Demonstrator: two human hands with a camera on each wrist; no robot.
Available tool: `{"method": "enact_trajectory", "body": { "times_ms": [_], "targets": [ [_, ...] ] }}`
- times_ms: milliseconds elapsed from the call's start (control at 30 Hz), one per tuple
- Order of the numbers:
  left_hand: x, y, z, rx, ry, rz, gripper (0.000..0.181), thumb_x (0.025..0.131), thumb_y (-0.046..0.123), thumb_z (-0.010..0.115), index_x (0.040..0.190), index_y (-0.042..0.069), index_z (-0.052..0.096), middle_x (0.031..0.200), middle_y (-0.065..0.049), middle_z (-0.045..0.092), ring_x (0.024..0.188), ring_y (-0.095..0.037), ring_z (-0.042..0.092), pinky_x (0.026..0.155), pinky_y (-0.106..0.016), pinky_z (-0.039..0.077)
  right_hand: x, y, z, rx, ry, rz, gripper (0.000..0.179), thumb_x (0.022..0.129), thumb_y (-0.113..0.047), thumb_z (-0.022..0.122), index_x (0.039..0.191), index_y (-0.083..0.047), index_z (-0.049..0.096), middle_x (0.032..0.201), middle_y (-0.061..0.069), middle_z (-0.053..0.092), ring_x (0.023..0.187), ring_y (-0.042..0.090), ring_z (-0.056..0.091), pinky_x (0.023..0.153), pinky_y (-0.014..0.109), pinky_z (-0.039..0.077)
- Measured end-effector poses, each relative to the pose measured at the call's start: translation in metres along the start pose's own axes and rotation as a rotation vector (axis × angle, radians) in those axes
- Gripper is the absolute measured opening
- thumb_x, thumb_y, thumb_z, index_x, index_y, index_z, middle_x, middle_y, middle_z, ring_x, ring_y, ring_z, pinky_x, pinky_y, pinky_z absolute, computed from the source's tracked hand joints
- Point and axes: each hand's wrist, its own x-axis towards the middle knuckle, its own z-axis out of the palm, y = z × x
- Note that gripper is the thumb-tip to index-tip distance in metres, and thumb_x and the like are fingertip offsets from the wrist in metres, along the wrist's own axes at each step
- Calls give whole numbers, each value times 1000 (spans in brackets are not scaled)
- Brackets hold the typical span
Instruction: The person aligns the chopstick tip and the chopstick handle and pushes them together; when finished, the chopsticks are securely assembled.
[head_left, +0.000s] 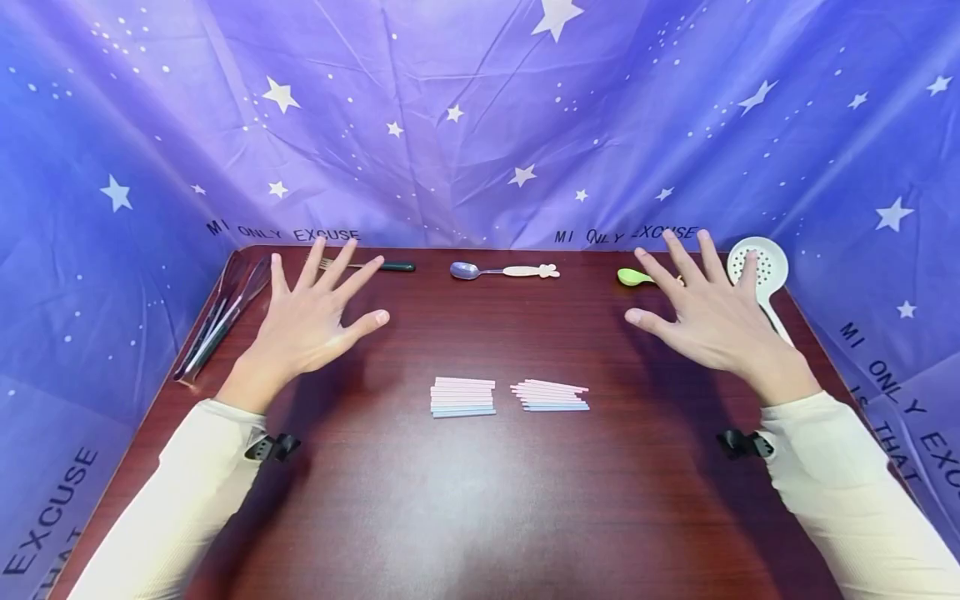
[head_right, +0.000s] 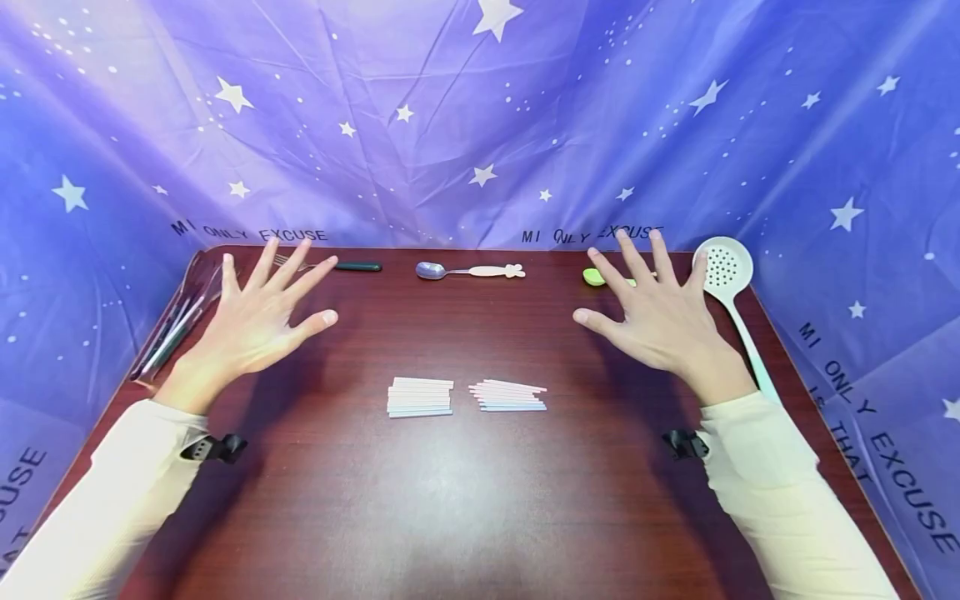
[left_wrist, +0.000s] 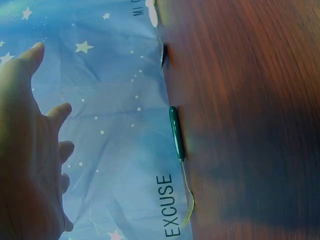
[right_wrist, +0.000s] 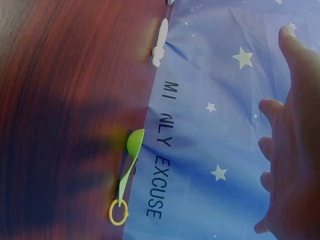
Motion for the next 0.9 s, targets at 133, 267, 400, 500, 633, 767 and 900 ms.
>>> {"method": "enact_trajectory", "body": {
  "times_ms": [133,267,400,500,633,767,900],
  "targets": [
    [-1,2,2,-2,-20,2,78,96,78,38,163,44,17,176,0,11,163,-35,-4,116,-80,-9,1,-3,2,14,-6,-14,82,99,-73,42,166,-37,10,176,4,-3,160,42,-14,108,86,-13],
    [-2,6,8,-32,-25,10,76,97,76,39,163,44,19,176,0,11,163,-35,0,116,-80,-3,0,-8,8,19,2,-41,81,99,-70,44,166,-35,14,176,7,5,161,41,-10,110,86,-7],
    [-6,11,17,-99,-7,14,73,98,70,45,162,41,26,175,-1,14,162,-36,7,117,-79,6,-3,-15,20,32,39,-93,80,99,-66,50,165,-29,24,174,11,17,161,44,4,116,80,3],
    [-9,19,26,-161,2,38,72,98,66,51,162,37,31,174,-2,18,162,-35,12,120,-74,11,-5,-24,32,92,81,-144,75,99,-58,56,161,-22,34,169,15,30,159,43,18,120,72,13],
    [-12,31,37,-245,8,90,72,97,60,58,160,34,35,173,-3,23,161,-34,17,120,-69,21,-7,-35,49,191,129,-201,65,100,-44,61,156,-14,44,163,17,40,155,40,29,122,63,23],
    [-15,40,46,-305,6,117,71,96,56,61,159,32,38,171,-4,28,160,-33,20,116,-71,28,-10,-45,64,241,144,-227,61,101,-39,62,154,-13,47,160,17,44,151,42,35,120,62,27],
    [-19,47,55,-349,-1,130,68,97,54,62,158,31,40,169,-5,33,158,-34,25,113,-73,31,-13,-53,76,274,125,-235,60,102,-40,61,153,-12,48,159,17,45,149,44,37,119,63,29]
  ]
}}
